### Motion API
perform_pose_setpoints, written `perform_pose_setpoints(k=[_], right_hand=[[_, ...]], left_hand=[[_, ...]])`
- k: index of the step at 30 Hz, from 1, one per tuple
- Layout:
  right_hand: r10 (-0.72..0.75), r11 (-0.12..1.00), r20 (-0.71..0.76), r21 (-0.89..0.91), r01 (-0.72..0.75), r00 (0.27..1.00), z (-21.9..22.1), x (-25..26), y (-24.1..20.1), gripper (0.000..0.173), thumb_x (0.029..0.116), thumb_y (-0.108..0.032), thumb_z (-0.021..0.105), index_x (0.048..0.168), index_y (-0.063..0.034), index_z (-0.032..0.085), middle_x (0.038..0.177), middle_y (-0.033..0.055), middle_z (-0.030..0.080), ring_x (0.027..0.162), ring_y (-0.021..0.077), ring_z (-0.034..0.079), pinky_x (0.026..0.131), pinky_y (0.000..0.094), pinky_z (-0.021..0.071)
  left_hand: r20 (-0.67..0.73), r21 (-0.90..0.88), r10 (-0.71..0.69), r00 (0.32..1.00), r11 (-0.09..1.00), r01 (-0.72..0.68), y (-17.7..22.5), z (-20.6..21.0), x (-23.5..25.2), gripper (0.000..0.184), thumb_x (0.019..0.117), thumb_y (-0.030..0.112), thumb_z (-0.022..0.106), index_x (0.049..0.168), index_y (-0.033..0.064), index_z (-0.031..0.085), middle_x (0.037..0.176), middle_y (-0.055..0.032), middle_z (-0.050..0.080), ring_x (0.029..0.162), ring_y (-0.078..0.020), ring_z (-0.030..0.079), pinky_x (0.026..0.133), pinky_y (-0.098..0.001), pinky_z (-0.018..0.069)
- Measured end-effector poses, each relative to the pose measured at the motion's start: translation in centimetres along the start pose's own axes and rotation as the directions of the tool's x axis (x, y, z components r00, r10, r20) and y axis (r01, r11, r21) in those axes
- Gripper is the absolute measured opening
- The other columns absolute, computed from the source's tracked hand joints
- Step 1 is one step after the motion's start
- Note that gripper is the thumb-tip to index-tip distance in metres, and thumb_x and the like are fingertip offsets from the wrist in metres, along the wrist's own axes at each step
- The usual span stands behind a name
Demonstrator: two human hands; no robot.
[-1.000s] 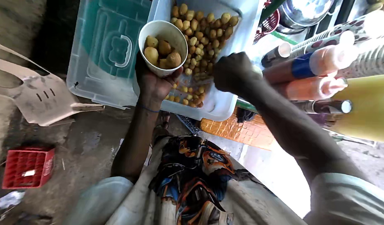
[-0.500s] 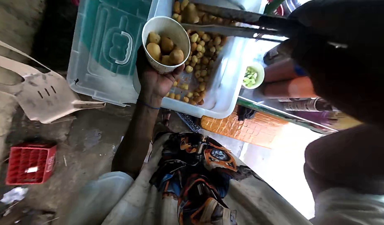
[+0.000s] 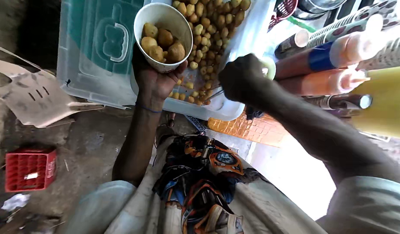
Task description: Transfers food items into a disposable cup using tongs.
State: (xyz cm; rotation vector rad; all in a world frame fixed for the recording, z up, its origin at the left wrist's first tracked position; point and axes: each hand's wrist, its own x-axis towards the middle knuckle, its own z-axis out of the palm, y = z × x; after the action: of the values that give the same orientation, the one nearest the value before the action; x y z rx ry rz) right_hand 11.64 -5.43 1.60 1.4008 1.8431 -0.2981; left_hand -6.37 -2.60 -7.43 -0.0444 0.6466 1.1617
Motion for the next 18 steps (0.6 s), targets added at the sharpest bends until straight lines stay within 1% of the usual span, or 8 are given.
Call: perform_pose_setpoints(k=[4,7,9,10,12,14,16,18], right_hand=[[-0.063,0.997,0.047,-0.031,0.065,0.997,0.8,1.0,-1.1,0.01,0.0933,0.002,0.058,0.086,0.0043,0.065,0.086,0.0218,0.064,0.083,0.0403,0.066,0.064,0.0531,0.0493],[-0.104,0.993,-0.186,0.03,0.112,0.977,-1.6,-3.6,2.7,0.014,0.0953,-0.004,0.06,0.083,0.0017,0.063,0.083,0.0227,0.063,0.084,0.0454,0.065,0.068,0.0595,0.0467],[-0.07,0.98,-0.374,0.145,0.133,0.925,-2.6,-7.1,6.3,0.016,0.1002,-0.013,0.059,0.094,-0.0002,0.067,0.089,0.0251,0.065,0.088,0.0489,0.065,0.072,0.0671,0.0477],[-0.029,0.965,-0.465,0.219,0.146,0.885,-1.9,-8.3,8.3,0.021,0.1019,-0.021,0.056,0.103,-0.0034,0.067,0.092,0.0214,0.066,0.088,0.0425,0.066,0.071,0.0636,0.0501],[0.143,0.859,-0.517,0.488,0.153,0.844,1.2,-9.9,10.9,0.034,0.1047,-0.035,0.052,0.125,-0.0113,0.064,0.1,0.0082,0.067,0.085,0.0179,0.067,0.073,0.0424,0.0568],[0.298,0.709,-0.512,0.683,0.172,0.806,3.2,-11.5,10.4,0.033,0.101,-0.032,0.056,0.125,-0.0108,0.063,0.103,0.0043,0.066,0.087,0.007,0.064,0.077,0.0312,0.0554],[0.349,0.697,-0.561,0.691,0.191,0.751,0.9,-12.3,7.1,0.03,0.1035,-0.035,0.057,0.119,-0.0117,0.068,0.1,0.0007,0.068,0.087,0.0029,0.064,0.077,0.0287,0.0551],[0.202,0.747,-0.602,0.605,0.275,0.773,-1.1,-11.9,6.0,0.034,0.1035,-0.034,0.054,0.122,-0.0075,0.065,0.099,0.0059,0.067,0.086,0.0101,0.064,0.074,0.0375,0.0532]], left_hand=[[0.017,-0.002,0.014,1.0,1.0,-0.014,0.0,-0.1,0.0,0.073,0.1025,0.068,0.013,0.132,0.0092,0.046,0.116,-0.0244,0.06,0.087,-0.0381,0.068,0.067,-0.0523,0.0613],[0.005,0.007,0.027,1.0,1.0,-0.027,0.1,-0.2,-0.1,0.071,0.1033,0.066,0.015,0.134,0.0105,0.046,0.119,-0.0236,0.06,0.094,-0.0389,0.068,0.069,-0.0539,0.0613],[-0.018,0.025,0.037,0.999,0.999,-0.036,0.0,-0.1,-0.1,0.07,0.1034,0.067,0.016,0.133,0.0118,0.047,0.118,-0.0222,0.061,0.094,-0.0376,0.068,0.069,-0.0535,0.0613],[-0.02,0.031,0.041,0.999,0.999,-0.04,0.0,-0.1,-0.1,0.069,0.1036,0.066,0.017,0.131,0.0113,0.048,0.116,-0.0222,0.061,0.092,-0.0372,0.068,0.068,-0.053,0.0613],[0.006,0.03,0.043,0.999,0.999,-0.043,-0.1,-0.1,-0.1,0.069,0.1038,0.066,0.016,0.13,0.0106,0.048,0.116,-0.0224,0.061,0.091,-0.0371,0.068,0.069,-0.0526,0.0613],[0.036,0.015,0.03,0.999,0.999,-0.03,-0.2,-0.4,0.0,0.07,0.1034,0.066,0.015,0.132,0.0106,0.047,0.118,-0.0223,0.06,0.094,-0.0372,0.067,0.071,-0.0526,0.0608],[0.02,0.006,0.015,1.0,1.0,-0.015,-0.2,-0.3,0.0,0.071,0.1031,0.067,0.016,0.134,0.0106,0.047,0.119,-0.0231,0.06,0.095,-0.0377,0.068,0.072,-0.053,0.0609],[0.029,-0.001,-0.002,1.0,1.0,0.002,-0.1,-0.3,0.1,0.073,0.1022,0.069,0.015,0.134,0.0109,0.047,0.12,-0.0235,0.06,0.095,-0.0384,0.068,0.072,-0.0527,0.061]])
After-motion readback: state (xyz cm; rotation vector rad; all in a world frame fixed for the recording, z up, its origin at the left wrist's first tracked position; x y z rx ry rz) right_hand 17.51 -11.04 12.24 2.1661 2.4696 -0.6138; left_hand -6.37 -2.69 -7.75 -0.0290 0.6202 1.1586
